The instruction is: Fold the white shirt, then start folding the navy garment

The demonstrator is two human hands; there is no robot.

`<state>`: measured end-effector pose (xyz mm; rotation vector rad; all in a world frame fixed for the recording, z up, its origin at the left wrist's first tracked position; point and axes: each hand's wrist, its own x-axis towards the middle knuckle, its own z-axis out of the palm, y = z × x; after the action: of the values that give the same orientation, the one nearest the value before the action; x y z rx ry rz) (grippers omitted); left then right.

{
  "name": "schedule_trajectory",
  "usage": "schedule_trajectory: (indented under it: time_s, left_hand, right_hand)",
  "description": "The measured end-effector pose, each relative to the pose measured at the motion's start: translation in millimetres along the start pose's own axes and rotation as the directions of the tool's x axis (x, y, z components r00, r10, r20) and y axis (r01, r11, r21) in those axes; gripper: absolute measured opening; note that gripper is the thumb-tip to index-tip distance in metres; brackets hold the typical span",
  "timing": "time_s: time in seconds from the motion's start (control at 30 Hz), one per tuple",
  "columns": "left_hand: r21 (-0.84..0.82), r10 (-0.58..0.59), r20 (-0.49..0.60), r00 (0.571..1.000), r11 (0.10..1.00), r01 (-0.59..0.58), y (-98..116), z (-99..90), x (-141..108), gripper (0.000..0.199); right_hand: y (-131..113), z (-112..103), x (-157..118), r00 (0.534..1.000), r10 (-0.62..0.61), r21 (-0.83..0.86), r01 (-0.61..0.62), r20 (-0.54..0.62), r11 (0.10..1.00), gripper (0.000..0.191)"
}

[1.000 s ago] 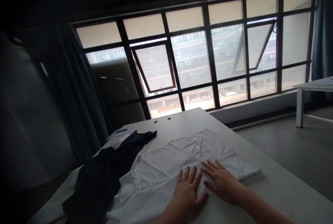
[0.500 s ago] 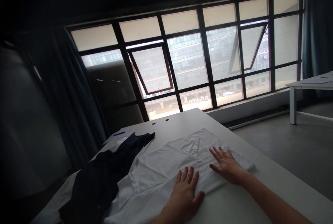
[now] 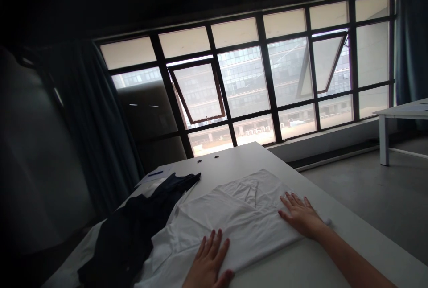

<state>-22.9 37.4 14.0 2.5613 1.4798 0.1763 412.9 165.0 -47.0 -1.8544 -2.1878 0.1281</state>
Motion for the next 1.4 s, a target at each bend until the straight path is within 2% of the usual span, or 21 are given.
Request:
schedule_trajectory:
  time_s: [0.13, 0.23, 0.4, 0.47, 0.53, 0.6, 0.73, 0.87, 1.1, 1.4]
  left_hand:
    - [0.079, -0.143, -0.043, 0.989, 0.986, 0.146, -40, 0.6, -42, 0.071]
    - [0.145, -0.257, -0.118, 0.959, 0.951, 0.273, -69, 7.1, -70, 0.062]
    - [0.196, -0.358, -0.356, 0.863, 0.875, 0.443, -106, 23.0, -97, 0.054]
    - [0.148, -0.386, -0.444, 0.809, 0.859, 0.491, -111, 18.3, -103, 0.05]
    - [0.065, -0.416, -0.489, 0.767, 0.859, 0.507, -109, 5.1, -107, 0.047]
    - [-0.063, -0.469, -0.457, 0.756, 0.865, 0.498, -104, -12.4, -110, 0.045]
    - [-0.306, -0.643, -0.292, 0.708, 0.764, 0.568, -98, -38.8, -118, 0.042]
    - [-0.392, -0.662, -0.242, 0.71, 0.736, 0.552, -106, -43.2, -124, 0.044]
    - [-0.402, -0.649, -0.225, 0.727, 0.741, 0.537, -128, -27.0, -131, 0.054]
    - [-0.383, -0.541, -0.219, 0.812, 0.813, 0.439, -98, -27.4, -118, 0.043]
  right_hand:
    - [0, 1, -1, 1.0, 0.011, 0.004, -0.011, -0.023, 1.0, 0.077]
    - [-1, 0, -2, 1.0, 0.021, 0.008, -0.021, -0.023, 1.0, 0.076]
    - [-2, 0, -3, 1.0, 0.023, 0.0, -0.023, -0.007, 1.0, 0.078]
    - [-3, 0, -3, 1.0, 0.029, -0.005, -0.029, -0.012, 1.0, 0.078]
    - [-4, 0, -3, 0.999, 0.041, -0.012, -0.041, -0.009, 0.999, 0.077]
    - [-5, 0, -3, 0.999, 0.052, -0.014, -0.052, 0.001, 0.999, 0.076]
    - [-5, 0, -2, 0.998, 0.058, -0.017, -0.058, 0.005, 0.998, 0.075]
    - [-4, 5, 0, 0.998, 0.063, -0.039, -0.063, 0.001, 0.997, 0.075]
    - [1, 7, -1, 0.993, 0.115, -0.059, -0.115, 0.002, 0.992, 0.079]
    - [29, 21, 2, 0.978, 0.207, -0.101, -0.208, -0.017, 0.973, 0.083]
